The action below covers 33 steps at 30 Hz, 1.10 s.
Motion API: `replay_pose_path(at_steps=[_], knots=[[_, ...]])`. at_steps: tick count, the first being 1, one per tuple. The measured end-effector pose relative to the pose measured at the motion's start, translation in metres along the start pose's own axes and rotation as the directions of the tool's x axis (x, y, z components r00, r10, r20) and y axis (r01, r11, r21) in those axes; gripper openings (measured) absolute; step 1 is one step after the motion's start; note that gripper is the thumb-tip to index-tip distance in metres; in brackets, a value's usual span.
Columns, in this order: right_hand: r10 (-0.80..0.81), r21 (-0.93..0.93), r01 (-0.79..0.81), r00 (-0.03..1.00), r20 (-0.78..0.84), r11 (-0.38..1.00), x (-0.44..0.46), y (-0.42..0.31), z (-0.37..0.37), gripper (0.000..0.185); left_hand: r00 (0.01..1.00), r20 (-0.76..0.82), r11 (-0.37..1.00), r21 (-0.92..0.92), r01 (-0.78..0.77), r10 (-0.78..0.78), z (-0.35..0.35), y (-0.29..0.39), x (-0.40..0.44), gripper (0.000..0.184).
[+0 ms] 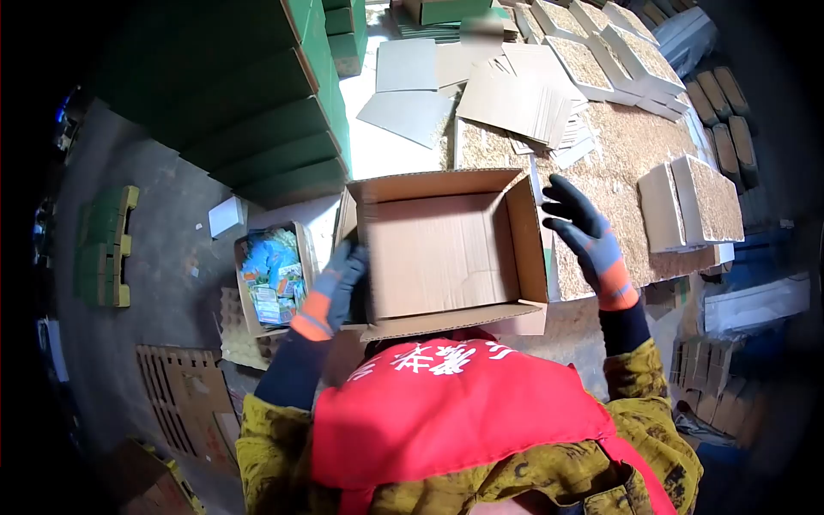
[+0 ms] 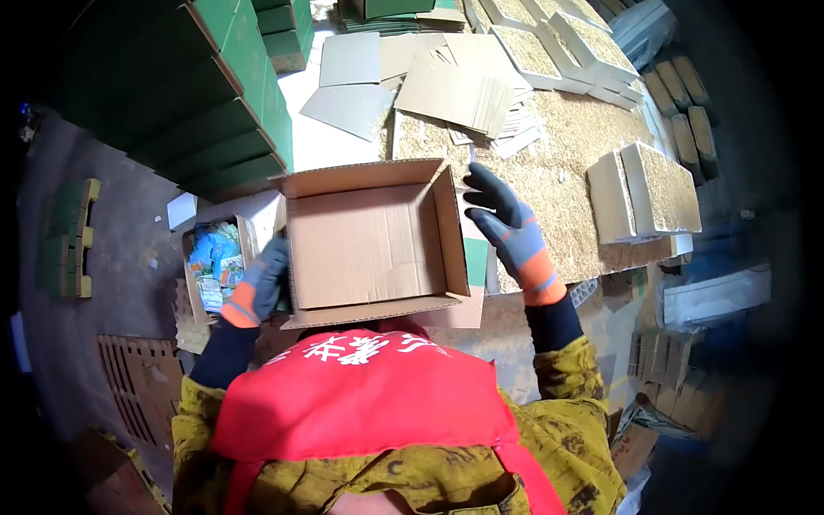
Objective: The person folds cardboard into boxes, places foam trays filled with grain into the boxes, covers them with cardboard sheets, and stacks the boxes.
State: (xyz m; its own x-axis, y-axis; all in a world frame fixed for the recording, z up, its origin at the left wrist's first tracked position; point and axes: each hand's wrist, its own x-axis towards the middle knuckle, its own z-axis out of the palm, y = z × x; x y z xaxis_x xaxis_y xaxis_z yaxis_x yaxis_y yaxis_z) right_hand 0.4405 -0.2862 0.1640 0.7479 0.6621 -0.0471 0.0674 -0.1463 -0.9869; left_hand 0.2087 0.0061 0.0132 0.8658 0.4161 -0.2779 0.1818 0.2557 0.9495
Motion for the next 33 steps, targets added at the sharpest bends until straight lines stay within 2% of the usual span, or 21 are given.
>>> replay_pose_path(at_steps=[1, 3, 5, 6, 9, 13, 14, 15, 16, 17, 18, 19, 20, 21, 23, 25, 27, 29, 31, 32, 33], knots=[[0.078, 0.035, -0.077, 0.997, -0.028, 0.996, 0.002, 0.033, 0.000, 0.064, 0.994, -0.096, 0.979, 0.195, 0.065, -0.047, 0.001, -0.024, 0.007, 0.053], [0.231, -0.145, -0.220, 0.970, 0.069, 0.965, 0.003, 0.131, 0.015, 0.073, 0.990, -0.132, 0.984, 0.165, 0.061, -0.039, 0.020, -0.033, 0.020, 0.055], [0.141, -0.320, -0.168, 0.985, -0.104, 0.933, 0.002, 0.151, 0.054, 0.078, 0.992, -0.095, 0.966, 0.241, 0.099, -0.078, 0.017, -0.028, 0.020, 0.062], [0.213, -0.174, -0.222, 0.974, -0.071, 0.959, -0.003, 0.152, 0.053, 0.073, 0.989, -0.106, 0.960, 0.247, 0.129, -0.105, 0.011, -0.040, 0.019, 0.073], [0.290, 0.123, -0.296, 0.955, 0.070, 0.947, -0.011, 0.132, 0.035, 0.058, 0.993, -0.114, 0.987, 0.149, 0.058, -0.041, 0.055, 0.039, -0.010, 0.088], [-0.026, 0.246, 0.037, 0.998, -0.050, 0.969, -0.015, 0.093, 0.017, 0.047, 0.985, -0.123, 0.989, -0.075, -0.131, 0.121, 0.079, 0.083, -0.002, 0.088], [0.240, 0.509, -0.139, 0.961, -0.137, 0.849, -0.015, 0.108, 0.010, 0.046, 0.974, -0.065, 0.957, 0.211, -0.198, 0.216, 0.076, 0.107, 0.003, 0.078], [0.221, 0.658, -0.138, 0.974, -0.045, 0.741, -0.012, 0.060, 0.009, 0.044, 0.959, -0.044, 0.890, 0.387, -0.241, 0.279, 0.069, 0.122, 0.013, 0.065], [0.130, 0.723, -0.032, 0.988, -0.080, 0.690, -0.003, 0.054, 0.005, 0.043, 0.974, 0.020, 0.974, 0.014, -0.228, 0.227, 0.054, 0.130, 0.029, 0.058], [0.043, 0.776, 0.068, 0.992, -0.121, 0.627, 0.005, 0.049, 0.001, 0.043, 0.756, -0.022, 0.714, 0.348, -0.608, 0.654, 0.051, 0.161, 0.032, 0.055], [0.011, 0.836, 0.105, 0.991, -0.132, 0.539, 0.014, 0.013, 0.005, 0.043, 0.363, -0.060, 0.290, 0.727, -0.623, 0.930, 0.047, 0.192, 0.034, 0.052], [-0.015, 0.885, 0.133, 0.990, -0.141, 0.447, 0.025, -0.027, 0.009, 0.043, 0.329, -0.264, 0.418, 0.448, -0.790, 0.907, 0.049, 0.234, 0.014, 0.056], [-0.100, 0.842, 0.243, 0.970, -0.222, 0.483, 0.048, -0.039, 0.004, 0.042, 0.349, -0.453, 0.442, 0.115, -0.890, 0.821, 0.033, 0.264, 0.002, 0.062], [-0.191, 0.788, 0.355, 0.935, -0.300, 0.502, 0.074, -0.050, -0.001, 0.042, 0.182, -0.500, 0.411, 0.398, -0.820, 0.847, -0.011, 0.280, 0.012, 0.062], [-0.218, 0.776, 0.381, 0.924, -0.313, 0.503, 0.115, -0.082, -0.002, 0.042, -0.052, -0.495, 0.371, 0.712, -0.596, 0.867, -0.129, 0.303, 0.045, 0.065], [-0.268, 0.734, 0.435, 0.900, -0.343, 0.522, 0.159, -0.116, 0.003, 0.043, -0.041, -0.047, 0.029, 0.930, -0.366, 0.998, -0.218, 0.338, 0.050, 0.071], [-0.431, 0.725, 0.498, 0.850, -0.301, 0.475, 0.200, -0.148, 0.021, 0.043, 0.121, -0.270, 0.290, 0.777, -0.559, 0.955, -0.216, 0.345, 0.057, 0.064], [-0.240, 0.817, 0.370, 0.927, -0.289, 0.442, 0.217, -0.194, 0.058, 0.041, 0.317, -0.424, 0.516, 0.531, -0.672, 0.848, -0.201, 0.352, 0.061, 0.057], [-0.449, 0.701, 0.378, 0.889, -0.092, 0.605, 0.251, -0.212, 0.083, 0.038, 0.524, -0.496, 0.686, 0.230, -0.690, 0.693, -0.201, 0.364, 0.069, 0.051], [-0.408, 0.638, 0.361, 0.909, -0.079, 0.680, 0.239, -0.241, 0.115, 0.037, 0.433, -0.425, 0.557, 0.230, -0.798, 0.795, -0.286, 0.341, 0.130, 0.057], [-0.365, 0.570, 0.336, 0.929, -0.067, 0.750, 0.227, -0.268, 0.143, 0.035, 0.423, -0.368, 0.537, 0.303, -0.788, 0.828, -0.279, 0.337, 0.122, 0.053]])
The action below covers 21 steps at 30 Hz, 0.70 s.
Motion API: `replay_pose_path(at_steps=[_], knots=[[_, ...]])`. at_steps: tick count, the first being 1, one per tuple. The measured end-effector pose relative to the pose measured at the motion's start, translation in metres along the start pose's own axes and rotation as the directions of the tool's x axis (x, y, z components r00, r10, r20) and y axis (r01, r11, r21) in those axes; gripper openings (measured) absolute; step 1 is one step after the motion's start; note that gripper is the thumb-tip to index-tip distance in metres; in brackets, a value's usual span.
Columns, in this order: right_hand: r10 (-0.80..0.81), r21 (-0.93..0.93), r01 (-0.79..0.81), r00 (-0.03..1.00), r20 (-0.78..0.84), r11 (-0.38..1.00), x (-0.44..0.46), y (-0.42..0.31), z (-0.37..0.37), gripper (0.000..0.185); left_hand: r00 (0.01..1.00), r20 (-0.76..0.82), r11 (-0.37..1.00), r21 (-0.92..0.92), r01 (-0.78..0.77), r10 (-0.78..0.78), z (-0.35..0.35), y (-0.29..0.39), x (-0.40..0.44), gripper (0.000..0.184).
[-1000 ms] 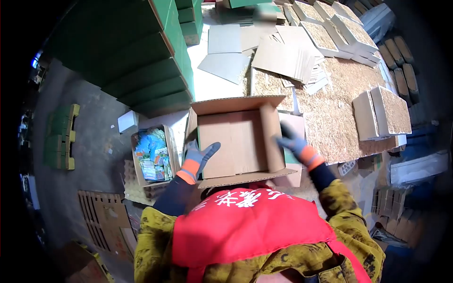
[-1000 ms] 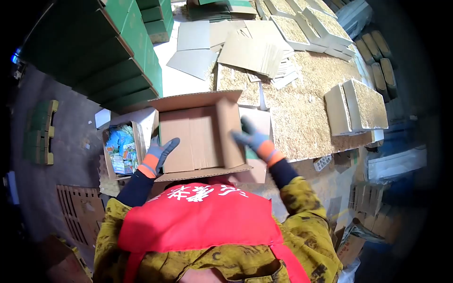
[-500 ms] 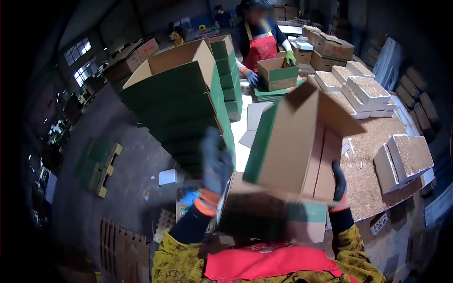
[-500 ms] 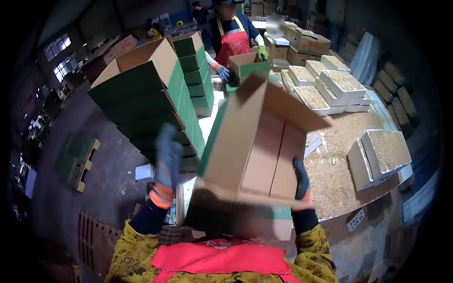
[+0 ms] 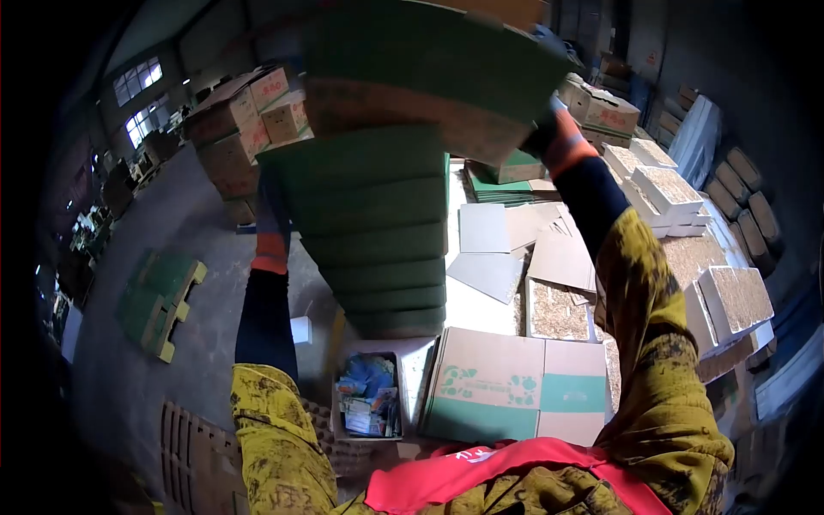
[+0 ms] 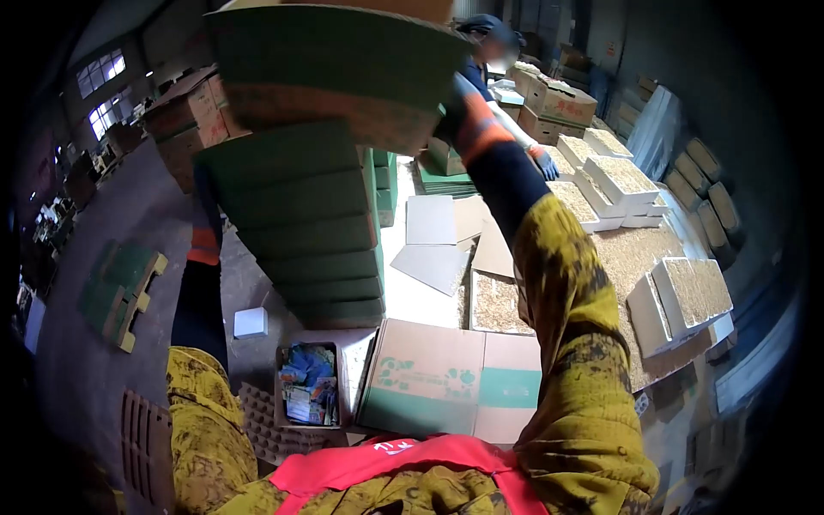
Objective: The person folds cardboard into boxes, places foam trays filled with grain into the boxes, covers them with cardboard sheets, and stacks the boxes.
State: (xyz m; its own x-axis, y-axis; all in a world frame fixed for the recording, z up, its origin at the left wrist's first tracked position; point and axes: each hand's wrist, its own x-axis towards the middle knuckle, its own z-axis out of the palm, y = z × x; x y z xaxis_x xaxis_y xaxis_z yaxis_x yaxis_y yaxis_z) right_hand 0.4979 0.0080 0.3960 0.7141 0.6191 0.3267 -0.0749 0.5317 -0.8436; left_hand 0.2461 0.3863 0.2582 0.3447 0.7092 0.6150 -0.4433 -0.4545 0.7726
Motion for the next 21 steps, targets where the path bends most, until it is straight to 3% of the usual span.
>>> replay_pose_path(at_steps=[1, 2, 3, 4, 5, 6, 7, 8, 10, 12, 14, 18, 20, 21], knots=[[-0.311, -0.289, 0.424, 0.878, 0.363, 0.859, 0.037, 0.015, -0.002, 0.034, 0.998, 0.055, 0.997, 0.064, -0.044, 0.040, 0.014, 0.019, -0.014, 0.050], [-0.261, -0.345, 0.478, 0.815, 0.517, 0.808, 0.048, 0.024, 0.007, 0.033, 0.991, 0.114, 0.988, 0.126, -0.089, 0.075, 0.019, 0.029, -0.022, 0.047], [-0.204, -0.372, 0.545, 0.728, 0.655, 0.751, 0.051, 0.027, 0.026, 0.033, 0.994, 0.078, 0.995, 0.055, -0.083, 0.078, 0.009, 0.015, -0.018, 0.048], [0.040, -0.364, 0.213, 0.816, 0.577, 0.906, 0.049, 0.037, 0.043, 0.033, 0.996, 0.043, 0.997, -0.017, -0.078, 0.079, -0.002, -0.009, -0.010, 0.048], [0.188, -0.406, 0.032, 0.852, 0.489, 0.913, 0.046, 0.045, 0.056, 0.034, 0.997, 0.009, 0.993, -0.089, -0.074, 0.075, -0.005, -0.020, -0.007, 0.049], [0.260, -0.469, -0.045, 0.877, 0.403, 0.882, 0.047, 0.052, 0.061, 0.035, 0.998, -0.019, 0.984, -0.162, -0.069, 0.067, -0.009, -0.031, -0.006, 0.050], [0.295, -0.521, -0.082, 0.893, 0.339, 0.850, 0.048, 0.055, 0.064, 0.035, 0.996, -0.060, 0.997, 0.061, -0.055, 0.058, -0.011, -0.042, -0.009, 0.049], [0.316, -0.572, -0.105, 0.905, 0.285, 0.813, 0.051, 0.058, 0.066, 0.036, 0.992, -0.106, 0.960, 0.279, -0.034, 0.066, 0.005, -0.018, -0.018, 0.049], [0.334, -0.650, -0.130, 0.921, 0.200, 0.748, 0.055, 0.063, 0.064, 0.037, 0.983, -0.159, 0.741, 0.670, 0.041, 0.090, 0.033, 0.020, -0.041, 0.048], [0.322, -0.723, -0.137, 0.939, 0.124, 0.677, 0.058, 0.059, 0.059, 0.039, 0.976, -0.176, 0.623, 0.780, 0.059, 0.129, 0.035, 0.014, -0.043, 0.049], [0.267, -0.761, -0.099, 0.959, 0.100, 0.641, 0.050, 0.059, 0.040, 0.041, 0.971, -0.154, 0.616, 0.788, 0.007, 0.185, 0.029, -0.004, -0.044, 0.050], [-0.072, -0.599, 0.261, 0.944, 0.321, 0.757, -0.022, 0.084, -0.075, 0.044, 0.934, -0.127, 0.748, 0.638, -0.181, 0.333, 0.033, -0.016, -0.105, 0.052], [-0.079, -0.670, 0.132, 0.991, 0.109, 0.731, -0.107, 0.086, -0.127, 0.046, 0.980, -0.065, 0.860, 0.492, -0.133, 0.189, 0.059, -0.015, -0.190, 0.054], [-0.047, -0.687, 0.026, 0.999, -0.013, 0.726, -0.149, 0.098, -0.164, 0.048, 0.996, 0.065, 0.862, 0.499, -0.090, 0.067, 0.075, -0.021, -0.243, 0.055]])
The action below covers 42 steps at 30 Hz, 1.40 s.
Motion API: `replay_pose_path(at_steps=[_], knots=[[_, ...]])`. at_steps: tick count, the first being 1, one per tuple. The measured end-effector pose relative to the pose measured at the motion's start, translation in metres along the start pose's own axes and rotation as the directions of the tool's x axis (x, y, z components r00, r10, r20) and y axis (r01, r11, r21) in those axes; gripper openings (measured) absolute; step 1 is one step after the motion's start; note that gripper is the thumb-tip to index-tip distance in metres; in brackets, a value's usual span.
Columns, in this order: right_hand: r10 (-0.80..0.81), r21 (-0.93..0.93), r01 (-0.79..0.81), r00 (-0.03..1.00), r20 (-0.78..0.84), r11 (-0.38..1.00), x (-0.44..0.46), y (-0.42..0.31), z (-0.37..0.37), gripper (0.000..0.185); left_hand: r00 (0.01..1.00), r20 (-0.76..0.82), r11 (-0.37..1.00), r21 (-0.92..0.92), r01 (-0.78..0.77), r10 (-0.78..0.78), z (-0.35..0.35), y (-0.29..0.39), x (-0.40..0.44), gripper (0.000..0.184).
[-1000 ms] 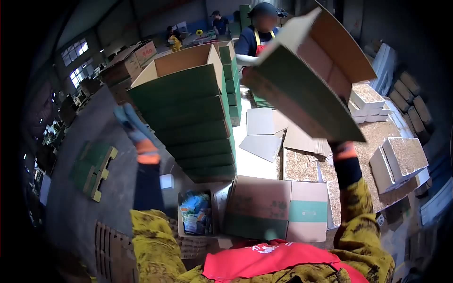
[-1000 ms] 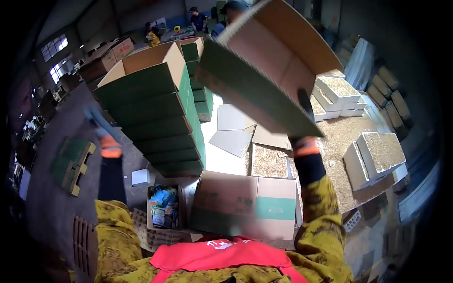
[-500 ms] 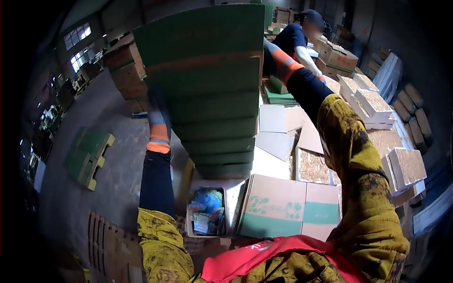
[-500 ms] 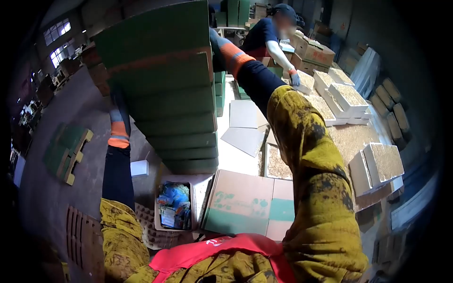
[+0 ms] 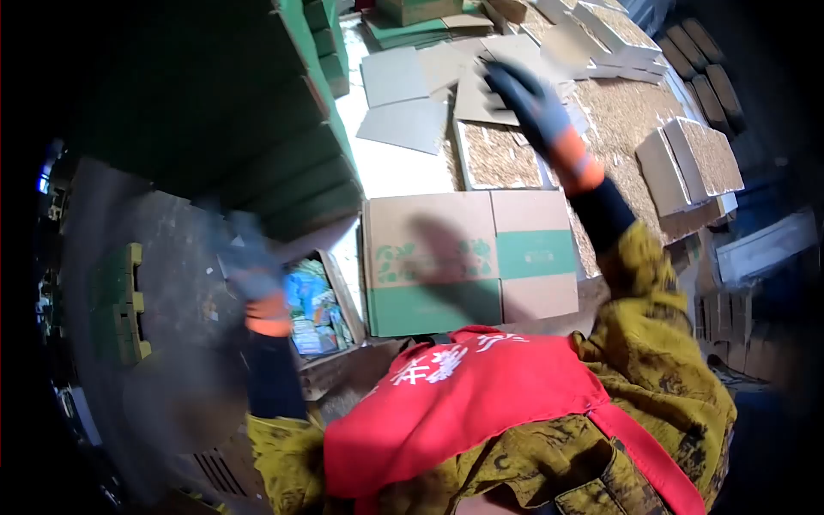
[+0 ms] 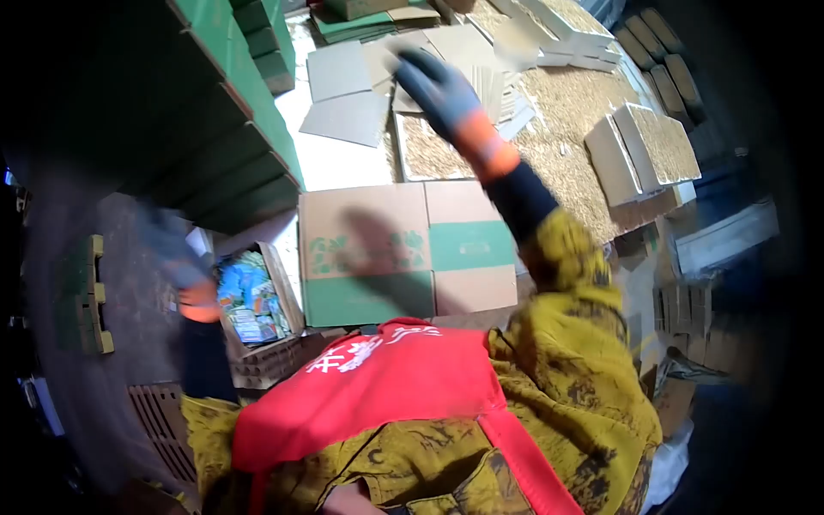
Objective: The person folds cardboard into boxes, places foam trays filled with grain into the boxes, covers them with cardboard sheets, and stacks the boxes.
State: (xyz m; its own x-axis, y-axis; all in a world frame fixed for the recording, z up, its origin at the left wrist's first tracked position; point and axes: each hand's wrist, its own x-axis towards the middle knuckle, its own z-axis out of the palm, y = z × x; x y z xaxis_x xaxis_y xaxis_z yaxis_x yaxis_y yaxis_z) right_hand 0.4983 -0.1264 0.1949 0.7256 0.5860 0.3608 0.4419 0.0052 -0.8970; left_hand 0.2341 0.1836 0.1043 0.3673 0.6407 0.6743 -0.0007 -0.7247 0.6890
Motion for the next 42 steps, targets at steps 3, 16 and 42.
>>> replay_pose_path(at_steps=[3, 16, 42], knots=[[0.140, -0.468, -0.350, 0.894, -0.426, 0.811, -0.136, 0.131, -0.059, 0.068, 0.920, 0.389, 0.996, 0.089, 0.021, -0.054, 0.056, 0.014, -0.136, 0.061], [0.285, 0.182, -0.233, 0.890, -0.357, 0.955, -0.172, 0.097, -0.121, 0.042, 0.979, -0.070, 0.878, 0.434, 0.202, -0.191, 0.051, 0.146, -0.100, 0.083], [-0.427, -0.536, 0.561, 0.828, 0.364, 0.631, -0.190, -0.094, -0.022, 0.016, 0.623, 0.782, 0.871, 0.299, -0.391, 0.011, -0.018, 0.214, 0.026, 0.033]])
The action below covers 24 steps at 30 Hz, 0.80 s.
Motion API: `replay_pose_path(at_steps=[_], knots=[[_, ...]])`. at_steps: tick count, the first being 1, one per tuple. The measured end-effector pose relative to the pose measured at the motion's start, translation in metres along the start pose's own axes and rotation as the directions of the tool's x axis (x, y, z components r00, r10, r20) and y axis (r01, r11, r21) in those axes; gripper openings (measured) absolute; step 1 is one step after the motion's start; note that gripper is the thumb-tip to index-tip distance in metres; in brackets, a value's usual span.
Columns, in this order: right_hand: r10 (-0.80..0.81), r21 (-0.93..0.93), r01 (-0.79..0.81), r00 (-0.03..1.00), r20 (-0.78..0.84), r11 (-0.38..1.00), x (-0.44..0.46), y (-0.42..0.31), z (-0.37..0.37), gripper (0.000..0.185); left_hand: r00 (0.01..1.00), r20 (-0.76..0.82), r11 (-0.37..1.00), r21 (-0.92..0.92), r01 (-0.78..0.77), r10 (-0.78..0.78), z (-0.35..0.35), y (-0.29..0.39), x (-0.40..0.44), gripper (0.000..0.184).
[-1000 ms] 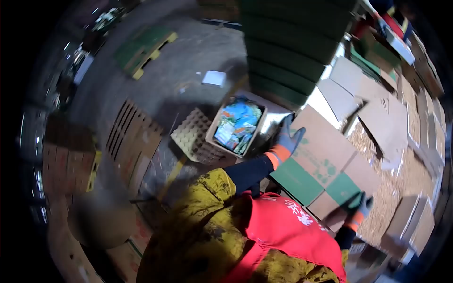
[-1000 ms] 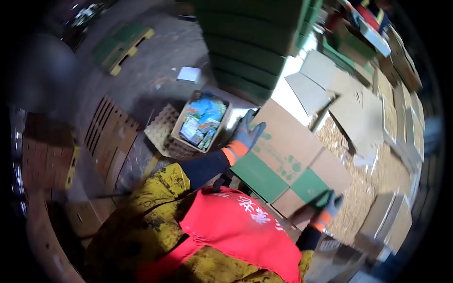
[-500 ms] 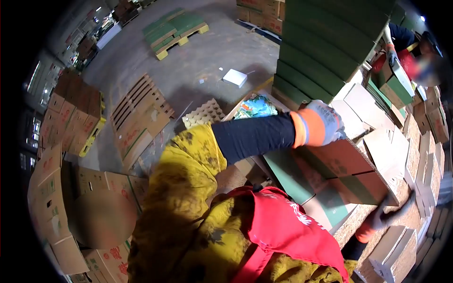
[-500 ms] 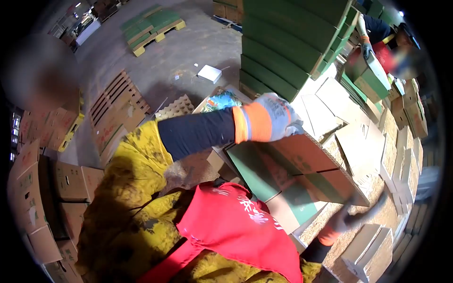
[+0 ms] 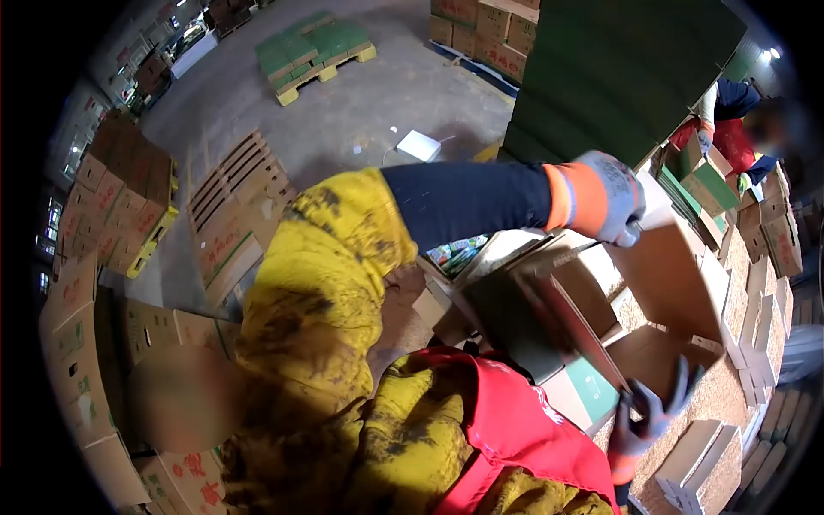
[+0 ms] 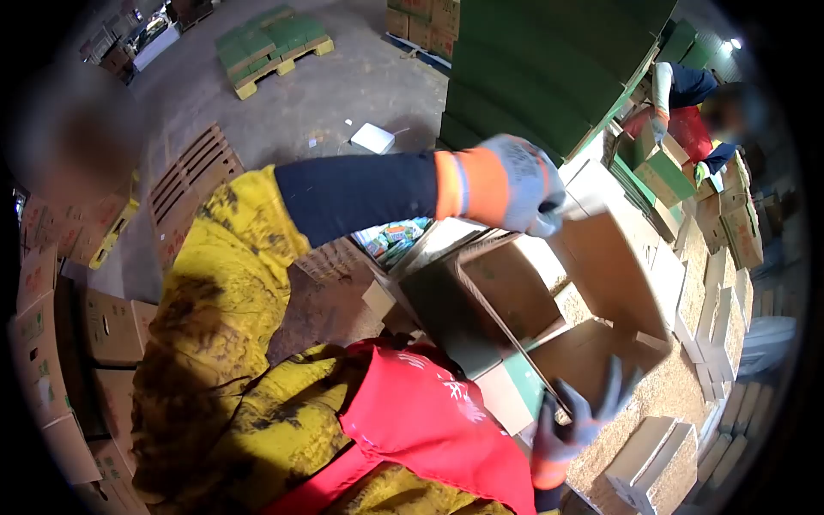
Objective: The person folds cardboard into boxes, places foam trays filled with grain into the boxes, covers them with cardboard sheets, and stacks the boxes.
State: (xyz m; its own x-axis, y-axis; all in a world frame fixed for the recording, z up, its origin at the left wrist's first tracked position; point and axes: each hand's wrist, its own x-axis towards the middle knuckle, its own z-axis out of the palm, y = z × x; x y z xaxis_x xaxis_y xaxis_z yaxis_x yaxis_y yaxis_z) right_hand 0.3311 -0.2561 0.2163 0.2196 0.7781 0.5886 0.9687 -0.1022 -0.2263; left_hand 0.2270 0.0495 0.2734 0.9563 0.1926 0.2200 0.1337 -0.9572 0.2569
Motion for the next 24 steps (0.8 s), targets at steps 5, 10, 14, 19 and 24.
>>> replay_pose_path(at_steps=[5, 10, 14, 19, 24], knots=[[0.222, 0.285, -0.296, 0.938, 0.264, 0.912, -0.022, 0.028, -0.052, 0.014, 0.980, -0.120, 0.962, 0.205, 0.183, -0.161, 0.041, 0.010, -0.029, 0.026], [0.045, 0.560, -0.621, 0.691, 0.722, 0.548, 0.010, 0.030, -0.009, 0.067, 0.949, 0.295, 0.886, -0.461, 0.044, 0.107, 0.114, 0.013, -0.001, 0.047], [0.340, 0.407, -0.562, 0.797, 0.499, 0.720, -0.005, 0.061, 0.056, 0.049, 0.905, 0.425, 0.659, -0.674, 0.335, -0.026, 0.108, -0.008, 0.006, 0.061], [-0.134, -0.294, 0.148, 0.989, 0.066, 0.944, 0.054, 0.042, 0.039, 0.057, 0.977, -0.098, 0.979, 0.043, 0.197, -0.192, 0.154, 0.040, -0.032, 0.037], [0.032, -0.084, -0.008, 0.956, 0.290, 0.996, 0.022, 0.062, 0.048, 0.053, 0.754, -0.640, 0.983, -0.015, 0.182, -0.150, 0.139, 0.043, -0.043, 0.081]])
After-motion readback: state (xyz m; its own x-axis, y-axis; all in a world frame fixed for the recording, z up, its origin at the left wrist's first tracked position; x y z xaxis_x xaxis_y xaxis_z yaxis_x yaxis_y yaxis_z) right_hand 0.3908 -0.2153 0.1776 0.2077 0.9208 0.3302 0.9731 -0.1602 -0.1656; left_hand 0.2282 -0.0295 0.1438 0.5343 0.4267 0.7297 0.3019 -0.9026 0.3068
